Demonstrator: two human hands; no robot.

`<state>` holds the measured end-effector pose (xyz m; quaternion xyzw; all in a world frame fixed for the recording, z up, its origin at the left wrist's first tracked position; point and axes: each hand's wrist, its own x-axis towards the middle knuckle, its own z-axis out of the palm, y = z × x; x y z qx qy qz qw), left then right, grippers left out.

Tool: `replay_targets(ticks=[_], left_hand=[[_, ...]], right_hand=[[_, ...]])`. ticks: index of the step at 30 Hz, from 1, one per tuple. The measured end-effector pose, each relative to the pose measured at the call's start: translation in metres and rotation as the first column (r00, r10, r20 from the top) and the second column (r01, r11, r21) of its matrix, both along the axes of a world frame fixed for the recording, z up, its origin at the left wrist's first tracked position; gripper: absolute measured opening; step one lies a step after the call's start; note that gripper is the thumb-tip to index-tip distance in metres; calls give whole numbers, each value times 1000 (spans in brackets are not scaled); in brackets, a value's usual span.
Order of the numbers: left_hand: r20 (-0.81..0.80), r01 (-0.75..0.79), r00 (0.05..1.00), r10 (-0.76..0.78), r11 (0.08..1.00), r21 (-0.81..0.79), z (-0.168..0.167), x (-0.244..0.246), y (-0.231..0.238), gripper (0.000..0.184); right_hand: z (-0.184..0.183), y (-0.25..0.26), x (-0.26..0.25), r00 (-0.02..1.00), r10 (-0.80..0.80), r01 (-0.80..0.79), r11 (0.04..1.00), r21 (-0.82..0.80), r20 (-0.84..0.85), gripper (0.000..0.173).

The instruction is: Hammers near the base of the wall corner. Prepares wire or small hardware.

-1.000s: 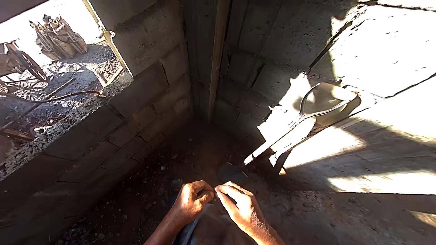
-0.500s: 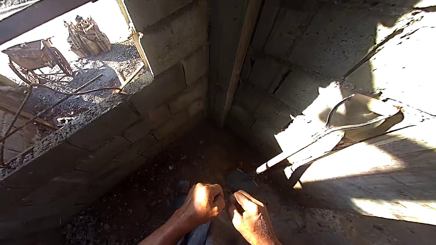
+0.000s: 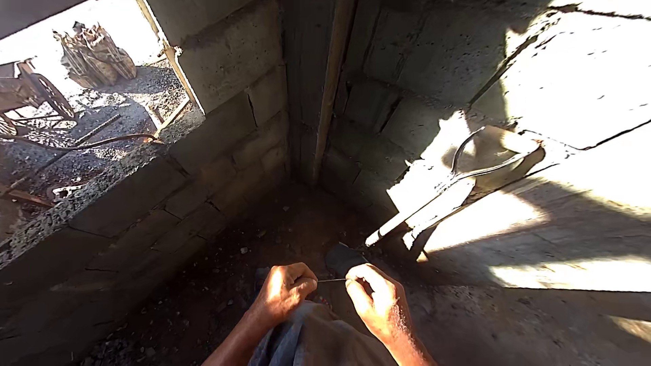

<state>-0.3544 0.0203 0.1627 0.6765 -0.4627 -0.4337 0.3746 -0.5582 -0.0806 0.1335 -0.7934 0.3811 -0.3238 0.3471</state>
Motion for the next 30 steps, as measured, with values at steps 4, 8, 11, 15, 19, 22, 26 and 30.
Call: replay_targets(ticks=[4, 8, 11, 15, 19, 22, 26, 30], left_hand=[[-429, -65, 897, 107, 992, 111, 6, 1, -1, 13], [-729, -50, 656, 196, 975, 218, 11, -1, 2, 13], [-822, -48, 537, 192, 979, 197, 10, -3, 3, 15], [-938, -138, 300, 173, 981, 137, 6, -10, 0, 15], [-955, -280, 214, 207, 949, 143, 7, -19, -14, 12], [-867, -325, 412, 278, 934, 146, 10, -25, -24, 12], [-557, -237, 806, 201, 971, 8, 13, -26, -25, 14], [-326, -113, 942, 76, 989, -96, 9, -23, -20, 17]], right_hand=[[7, -7, 0, 998, -60, 58, 997, -53, -32, 18], [9, -9, 5, 991, -106, 98, 991, -95, -87, 19], [8, -13, 9, 985, -145, 134, 984, -114, -94, 18], [10, -11, 14, 985, -124, 106, 984, -141, -123, 17], [15, -1, 17, 977, 0, -34, 987, -159, -214, 20], [21, 8, 17, 971, 102, -136, 980, -148, -214, 20], [30, 7, 15, 982, 169, -170, 985, -10, -82, 23], [27, -2, 10, 985, 169, -175, 963, 207, 46, 22]])
